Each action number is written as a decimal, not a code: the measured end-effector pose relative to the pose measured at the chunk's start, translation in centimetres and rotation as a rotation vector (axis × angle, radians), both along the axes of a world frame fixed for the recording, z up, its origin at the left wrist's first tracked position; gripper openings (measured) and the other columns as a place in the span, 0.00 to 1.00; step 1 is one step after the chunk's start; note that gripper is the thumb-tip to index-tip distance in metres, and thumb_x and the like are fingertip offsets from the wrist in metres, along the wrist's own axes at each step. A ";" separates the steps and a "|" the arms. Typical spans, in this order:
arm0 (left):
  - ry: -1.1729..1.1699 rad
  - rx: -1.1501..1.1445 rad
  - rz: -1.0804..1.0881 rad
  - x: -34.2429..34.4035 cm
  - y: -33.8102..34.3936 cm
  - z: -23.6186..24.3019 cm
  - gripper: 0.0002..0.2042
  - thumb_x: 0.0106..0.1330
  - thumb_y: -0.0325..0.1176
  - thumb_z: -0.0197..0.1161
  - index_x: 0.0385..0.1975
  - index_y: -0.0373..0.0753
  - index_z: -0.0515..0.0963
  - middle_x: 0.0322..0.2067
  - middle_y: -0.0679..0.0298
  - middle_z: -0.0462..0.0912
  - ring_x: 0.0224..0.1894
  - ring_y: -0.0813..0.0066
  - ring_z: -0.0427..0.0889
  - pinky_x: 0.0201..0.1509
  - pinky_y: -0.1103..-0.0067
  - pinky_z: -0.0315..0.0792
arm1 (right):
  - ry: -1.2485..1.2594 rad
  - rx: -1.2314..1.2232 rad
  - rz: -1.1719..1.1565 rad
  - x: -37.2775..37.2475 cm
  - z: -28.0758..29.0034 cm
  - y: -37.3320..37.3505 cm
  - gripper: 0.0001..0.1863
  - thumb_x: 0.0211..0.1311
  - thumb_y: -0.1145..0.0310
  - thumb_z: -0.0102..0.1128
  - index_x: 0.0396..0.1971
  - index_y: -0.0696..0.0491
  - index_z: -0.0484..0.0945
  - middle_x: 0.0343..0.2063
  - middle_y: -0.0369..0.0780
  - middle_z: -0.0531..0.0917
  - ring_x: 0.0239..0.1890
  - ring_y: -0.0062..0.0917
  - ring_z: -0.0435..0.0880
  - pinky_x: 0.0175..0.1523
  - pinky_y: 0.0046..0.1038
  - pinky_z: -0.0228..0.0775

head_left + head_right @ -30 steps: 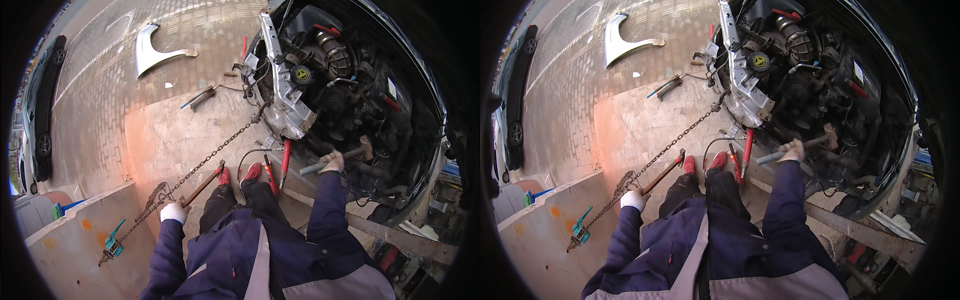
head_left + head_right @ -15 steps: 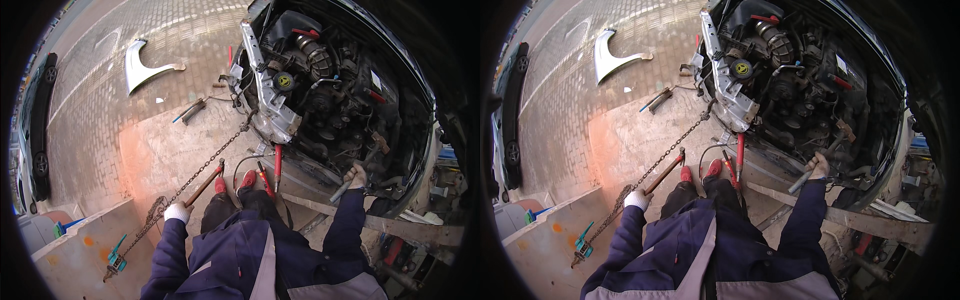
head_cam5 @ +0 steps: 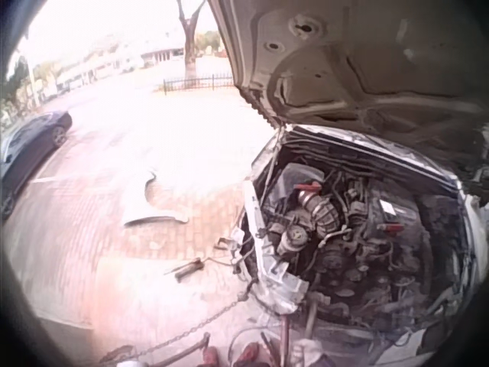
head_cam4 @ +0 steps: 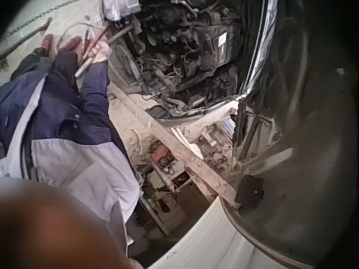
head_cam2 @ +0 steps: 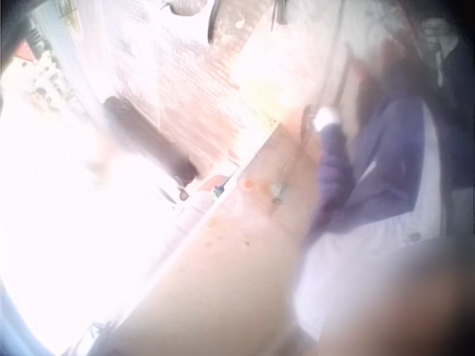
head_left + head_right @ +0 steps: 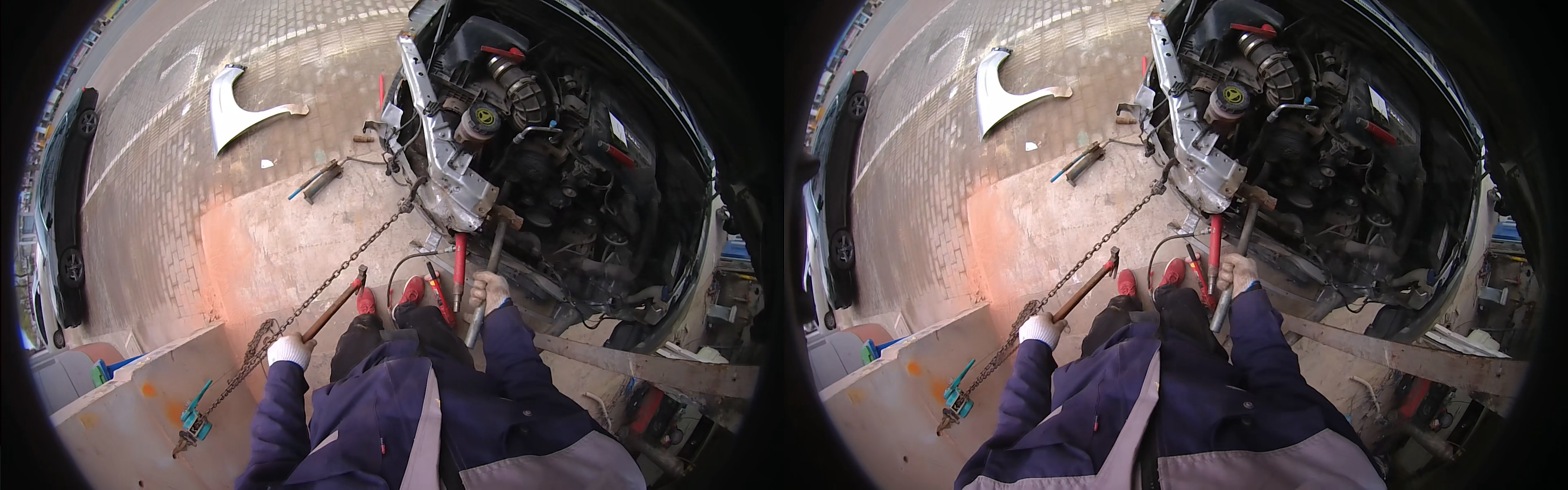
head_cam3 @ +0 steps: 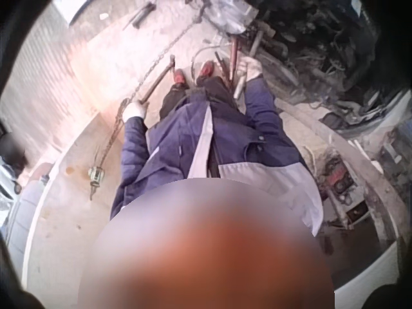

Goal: The person uses a hammer and a long metal bar to repeatedly strike and pry a bent front frame rail on a car with its hood open. After several strikes, the person removes the bent rail and installs a replacement rail into the front of the vehicle.

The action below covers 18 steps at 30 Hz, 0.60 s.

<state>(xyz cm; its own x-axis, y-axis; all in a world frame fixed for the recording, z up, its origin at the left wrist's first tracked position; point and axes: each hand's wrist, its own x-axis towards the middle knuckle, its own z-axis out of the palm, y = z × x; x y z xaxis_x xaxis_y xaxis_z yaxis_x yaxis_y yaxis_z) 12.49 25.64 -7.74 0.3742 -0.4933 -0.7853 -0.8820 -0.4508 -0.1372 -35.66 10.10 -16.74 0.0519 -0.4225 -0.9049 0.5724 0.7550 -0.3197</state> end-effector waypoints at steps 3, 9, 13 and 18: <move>0.022 -0.026 -0.043 -0.2 -1.8 -0.3 0.27 0.71 0.61 0.63 0.49 0.40 0.88 0.44 0.48 0.92 0.49 0.50 0.91 0.56 0.59 0.82 | 0.412 0.051 0.269 -6.4 2.6 0.4 0.09 0.65 0.73 0.65 0.30 0.50 0.72 0.17 0.32 0.69 0.12 0.22 0.64 0.19 0.32 0.55; 0.127 -0.171 -0.030 -1.6 -5.0 -0.3 0.28 0.71 0.62 0.62 0.48 0.39 0.88 0.41 0.45 0.91 0.47 0.46 0.91 0.55 0.57 0.82 | 0.606 -0.168 0.182 -6.3 9.0 6.7 0.08 0.61 0.78 0.69 0.29 0.57 0.76 0.16 0.38 0.74 0.12 0.27 0.73 0.17 0.33 0.61; 0.210 -0.257 -0.034 -2.1 -6.9 1.9 0.28 0.70 0.63 0.64 0.46 0.39 0.88 0.40 0.45 0.91 0.47 0.46 0.91 0.54 0.58 0.82 | 0.791 -0.325 0.067 -4.2 10.8 12.1 0.08 0.65 0.78 0.68 0.38 0.58 0.76 0.20 0.39 0.79 0.11 0.25 0.77 0.15 0.30 0.68; 0.485 -0.229 0.183 -2.1 -10.5 5.7 0.24 0.70 0.55 0.69 0.43 0.35 0.88 0.29 0.52 0.89 0.31 0.62 0.89 0.41 0.68 0.82 | 0.683 -0.426 0.069 -4.5 10.9 11.8 0.11 0.68 0.72 0.71 0.40 0.58 0.76 0.20 0.35 0.78 0.15 0.20 0.79 0.21 0.29 0.75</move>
